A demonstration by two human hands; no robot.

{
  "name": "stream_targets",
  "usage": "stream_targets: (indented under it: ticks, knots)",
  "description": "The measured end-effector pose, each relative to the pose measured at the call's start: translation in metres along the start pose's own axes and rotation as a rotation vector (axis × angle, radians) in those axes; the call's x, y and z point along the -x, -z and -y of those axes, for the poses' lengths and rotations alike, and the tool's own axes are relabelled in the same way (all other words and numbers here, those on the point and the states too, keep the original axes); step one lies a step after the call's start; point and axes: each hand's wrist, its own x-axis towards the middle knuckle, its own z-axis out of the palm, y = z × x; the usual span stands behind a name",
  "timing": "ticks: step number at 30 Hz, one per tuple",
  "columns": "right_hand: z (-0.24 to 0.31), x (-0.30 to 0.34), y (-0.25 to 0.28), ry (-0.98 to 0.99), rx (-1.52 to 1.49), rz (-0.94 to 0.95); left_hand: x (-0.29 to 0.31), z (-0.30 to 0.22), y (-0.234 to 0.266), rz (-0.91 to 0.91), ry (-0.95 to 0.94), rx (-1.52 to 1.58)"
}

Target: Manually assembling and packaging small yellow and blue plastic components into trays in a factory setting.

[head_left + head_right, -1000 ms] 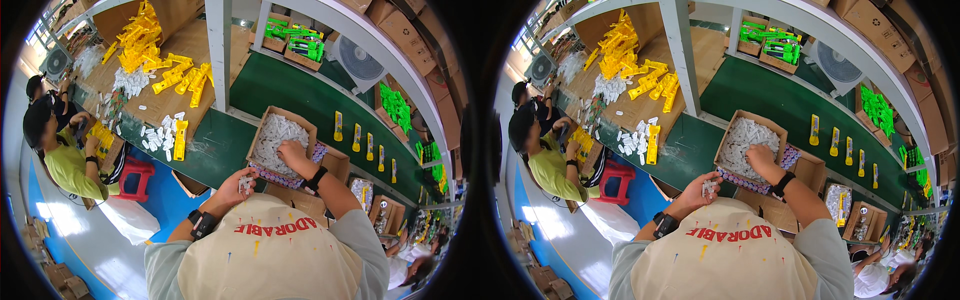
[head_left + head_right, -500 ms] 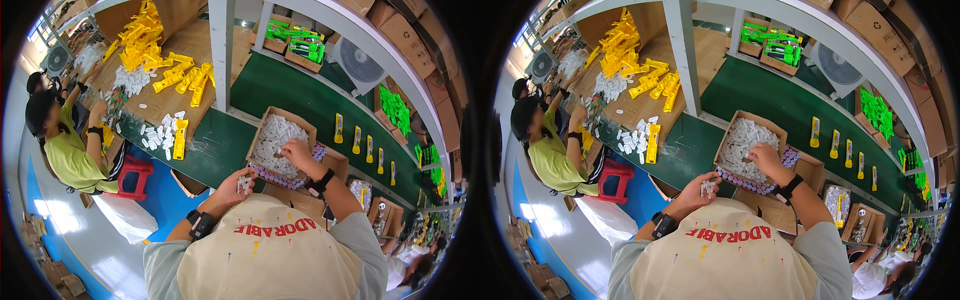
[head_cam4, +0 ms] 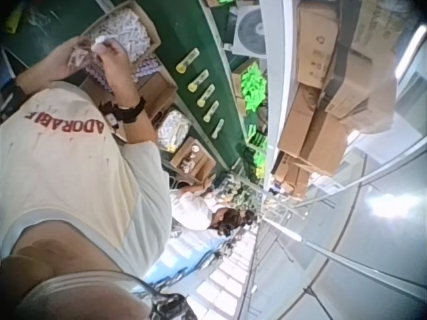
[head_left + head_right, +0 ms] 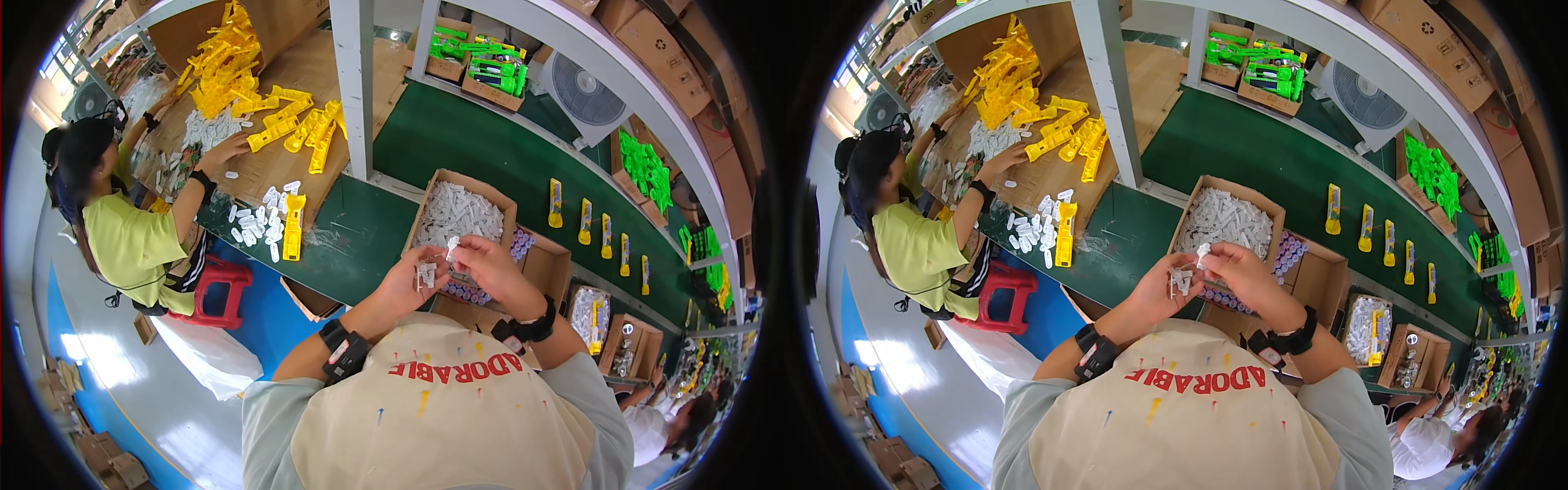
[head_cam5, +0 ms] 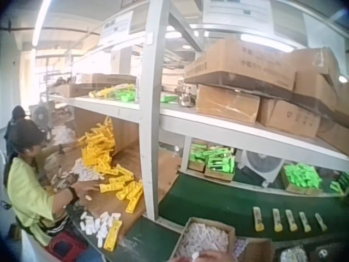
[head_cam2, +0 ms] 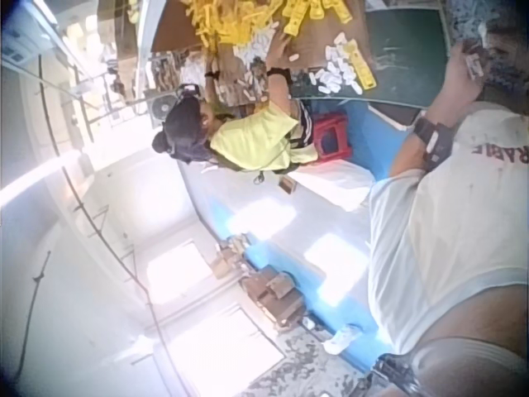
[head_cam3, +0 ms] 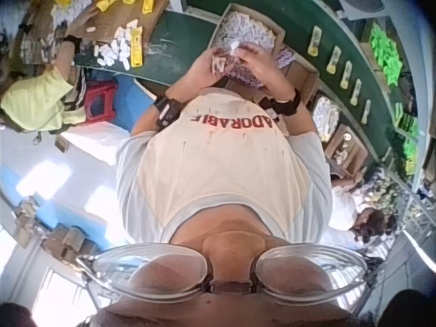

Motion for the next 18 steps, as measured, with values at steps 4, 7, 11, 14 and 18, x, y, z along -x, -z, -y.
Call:
stream_targets:
  ticks: [4, 7, 11, 14, 18]
  knots:
    - [0.013, 0.013, -0.027, -0.006, 0.143, -0.068, 0.006, 0.006, -0.012, 0.019, 0.021, 0.117]
    - [0.009, 0.017, -0.031, 0.035, 0.086, -0.059, 0.002, 0.010, -0.003, 0.076, 0.026, 0.140]
    - [0.002, 0.017, -0.032, 0.065, 0.080, -0.037, 0.006, 0.011, 0.000, 0.079, 0.032, 0.140]
    - [-0.004, 0.017, -0.030, 0.088, 0.081, -0.047, 0.005, 0.013, 0.003, 0.128, 0.050, 0.160]
    - [-0.007, 0.017, -0.031, 0.054, 0.125, -0.088, 0.011, 0.013, -0.004, 0.078, 0.049, 0.124]
